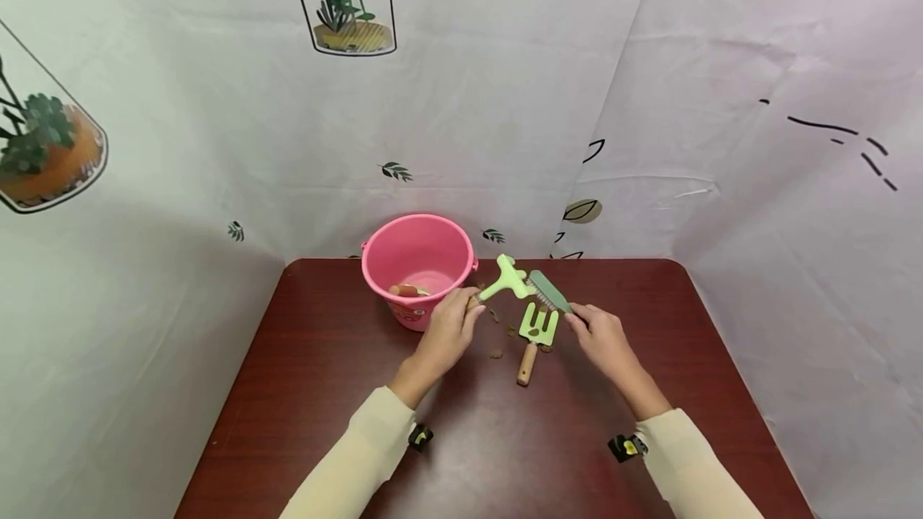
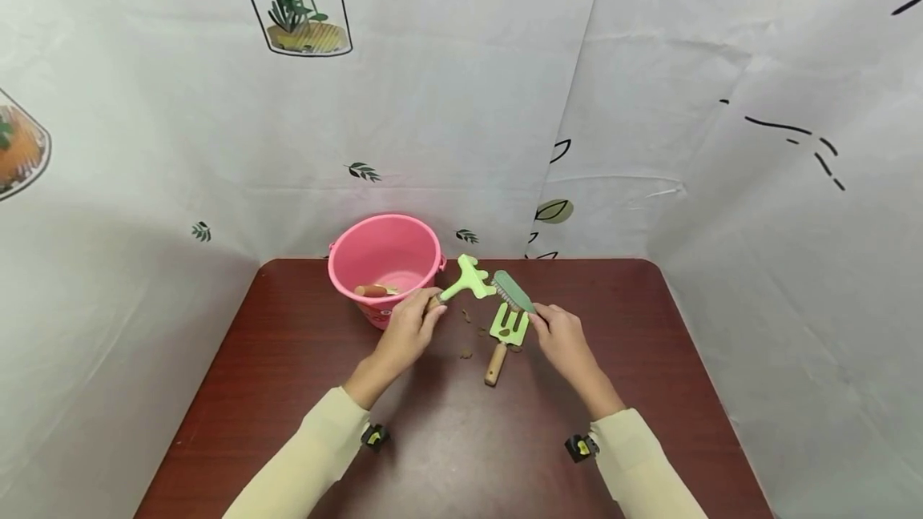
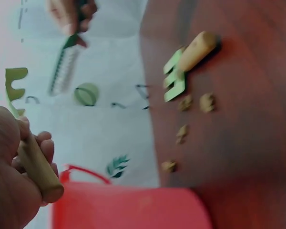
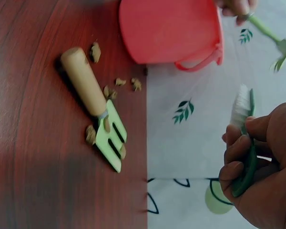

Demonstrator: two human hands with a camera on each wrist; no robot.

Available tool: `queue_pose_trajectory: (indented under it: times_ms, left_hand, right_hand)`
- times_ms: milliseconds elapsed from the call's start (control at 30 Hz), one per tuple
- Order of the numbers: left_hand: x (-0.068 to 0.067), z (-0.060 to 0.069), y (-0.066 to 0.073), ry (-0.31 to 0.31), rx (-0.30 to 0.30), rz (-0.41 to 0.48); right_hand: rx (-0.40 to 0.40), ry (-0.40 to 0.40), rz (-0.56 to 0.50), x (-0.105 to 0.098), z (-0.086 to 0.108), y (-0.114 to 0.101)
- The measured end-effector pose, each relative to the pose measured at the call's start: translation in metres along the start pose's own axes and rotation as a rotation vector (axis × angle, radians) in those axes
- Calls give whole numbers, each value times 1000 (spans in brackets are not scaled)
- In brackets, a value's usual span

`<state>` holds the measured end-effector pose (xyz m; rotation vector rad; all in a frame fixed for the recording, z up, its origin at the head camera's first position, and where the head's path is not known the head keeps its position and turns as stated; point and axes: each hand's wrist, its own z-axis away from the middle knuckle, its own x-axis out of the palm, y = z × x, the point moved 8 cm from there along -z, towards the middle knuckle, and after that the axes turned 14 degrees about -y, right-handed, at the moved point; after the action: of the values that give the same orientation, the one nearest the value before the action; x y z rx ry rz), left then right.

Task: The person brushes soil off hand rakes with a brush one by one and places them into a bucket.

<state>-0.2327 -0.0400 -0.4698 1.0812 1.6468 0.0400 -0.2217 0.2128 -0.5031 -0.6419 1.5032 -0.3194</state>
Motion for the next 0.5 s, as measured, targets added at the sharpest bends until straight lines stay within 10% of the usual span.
queue_pose_trajectory:
  times_ms: [500]
  left_hand:
    - [-80,-10,-28,39,-167,-184]
  right_hand:
    - [-47,95,46,-9,6,14]
